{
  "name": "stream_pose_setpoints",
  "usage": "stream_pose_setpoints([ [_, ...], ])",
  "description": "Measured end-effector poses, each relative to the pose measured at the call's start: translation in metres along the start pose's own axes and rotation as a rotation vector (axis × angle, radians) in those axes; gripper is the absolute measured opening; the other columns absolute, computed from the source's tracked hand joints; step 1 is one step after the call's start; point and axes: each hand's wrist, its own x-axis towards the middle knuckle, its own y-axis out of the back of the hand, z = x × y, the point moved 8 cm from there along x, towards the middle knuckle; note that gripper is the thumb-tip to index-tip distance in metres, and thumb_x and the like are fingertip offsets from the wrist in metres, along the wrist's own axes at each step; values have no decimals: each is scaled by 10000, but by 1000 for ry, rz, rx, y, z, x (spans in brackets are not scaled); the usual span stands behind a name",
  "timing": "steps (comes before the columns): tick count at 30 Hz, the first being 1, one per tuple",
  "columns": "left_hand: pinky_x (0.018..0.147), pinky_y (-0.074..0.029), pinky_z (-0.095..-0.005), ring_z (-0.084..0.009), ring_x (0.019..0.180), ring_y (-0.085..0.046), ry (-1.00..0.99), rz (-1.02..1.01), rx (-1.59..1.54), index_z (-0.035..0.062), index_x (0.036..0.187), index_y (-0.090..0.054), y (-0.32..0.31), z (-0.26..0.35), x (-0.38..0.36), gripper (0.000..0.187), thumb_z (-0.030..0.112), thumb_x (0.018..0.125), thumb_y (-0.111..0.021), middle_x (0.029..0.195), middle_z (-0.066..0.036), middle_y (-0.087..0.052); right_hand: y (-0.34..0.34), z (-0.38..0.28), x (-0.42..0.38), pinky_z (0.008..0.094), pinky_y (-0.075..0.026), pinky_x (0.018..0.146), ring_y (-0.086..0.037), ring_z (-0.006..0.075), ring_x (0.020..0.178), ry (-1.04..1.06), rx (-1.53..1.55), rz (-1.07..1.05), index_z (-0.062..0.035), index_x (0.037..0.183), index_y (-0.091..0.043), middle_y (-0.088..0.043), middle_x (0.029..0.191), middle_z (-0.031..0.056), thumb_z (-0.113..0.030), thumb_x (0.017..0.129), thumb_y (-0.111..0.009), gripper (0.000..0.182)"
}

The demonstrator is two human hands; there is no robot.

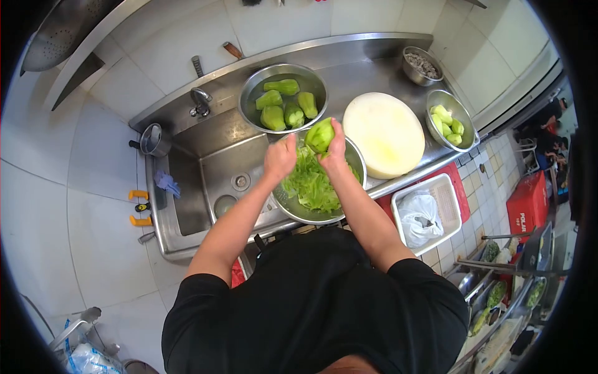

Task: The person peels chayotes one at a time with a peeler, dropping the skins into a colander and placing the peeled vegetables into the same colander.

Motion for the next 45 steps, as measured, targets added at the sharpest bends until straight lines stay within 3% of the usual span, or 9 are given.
stream_pose_setpoints([
  [6, 816, -490, -584, -502, 867, -642, -86, -103, 5, 7, 791, -703, -54, 20, -39, 664, 471, 1043, -300, 825, -306, -657, 22, 14, 41, 392, -557, 802, -674, 215, 879, 178, -64, -11, -122, 1112, -622, -683, 966, 49, -387, 944, -627, 314],
  [11, 806, -495, -580, -504, 876, -650, 35, 0, -10, -13, 792, -705, 1, 7, 8, 696, 492, 1044, -297, 848, -322, -655, -10, -3, -4, 378, -545, 853, -645, 209, 989, 98, -6, -56, -118, 1273, -584, -651, 1117, 55, -348, 954, -630, 396],
  [17, 826, -509, -569, -516, 858, -650, -64, -172, 114, 2, 839, -727, -35, 17, -30, 669, 481, 1038, -303, 862, -293, -674, 2, -4, 19, 355, -517, 926, -626, 205, 1053, 307, -186, -132, -68, 1336, -549, -644, 1150, 78, -299, 986, -576, 420],
  [22, 867, -499, -564, -503, 888, -651, 24, -72, 70, -3, 845, -726, 13, 21, 4, 670, 463, 1036, -285, 899, -301, -673, -8, -8, -1, 314, -522, 872, -628, 162, 984, 232, -156, -206, -40, 1326, -584, -646, 1135, 65, -236, 975, -606, 403],
  [27, 870, -500, -563, -490, 903, -656, -58, -123, 130, -28, 833, -711, -4, 26, -23, 713, 502, 1032, -278, 861, -301, -671, -7, -8, 4, 300, -524, 844, -628, 143, 969, 248, -180, -220, -44, 1320, -592, -652, 1105, 51, -223, 978, -599, 387],
  [31, 836, -490, -578, -512, 864, -643, 66, -63, 74, 19, 845, -718, 14, 5, 3, 661, 487, 1035, -291, 849, -292, -669, -5, -11, -9, 301, -523, 843, -629, 144, 968, 261, -229, -203, -44, 1316, -597, -653, 1105, 50, -224, 980, -596, 382],
  [35, 801, -494, -580, -506, 844, -645, -71, -202, 117, 35, 826, -722, -28, 23, -39, 660, 488, 1039, -292, 848, -295, -666, -7, -10, -9, 314, -527, 853, -636, 162, 976, 271, -287, -159, -38, 1306, -596, -657, 1119, 63, -239, 979, -600, 384],
  [42, 774, -500, -579, -503, 819, -649, 61, -13, 5, 29, 818, -720, 0, -1, -16, 679, 504, 1041, -289, 826, -320, -654, -2, -3, -8, 375, -543, 843, -643, 204, 951, 125, -52, -105, -98, 1262, -598, -656, 1056, 51, -341, 971, -599, 379],
  [45, 736, -500, -584, -500, 796, -656, -66, -136, 72, 15, 794, -710, -42, 16, -55, 670, 472, 1050, -293, 788, -315, -648, -5, 10, -8, 381, -541, 838, -648, 204, 936, 67, 37, -102, -112, 1214, -611, -659, 1034, 42, -365, 967, -604, 354],
])
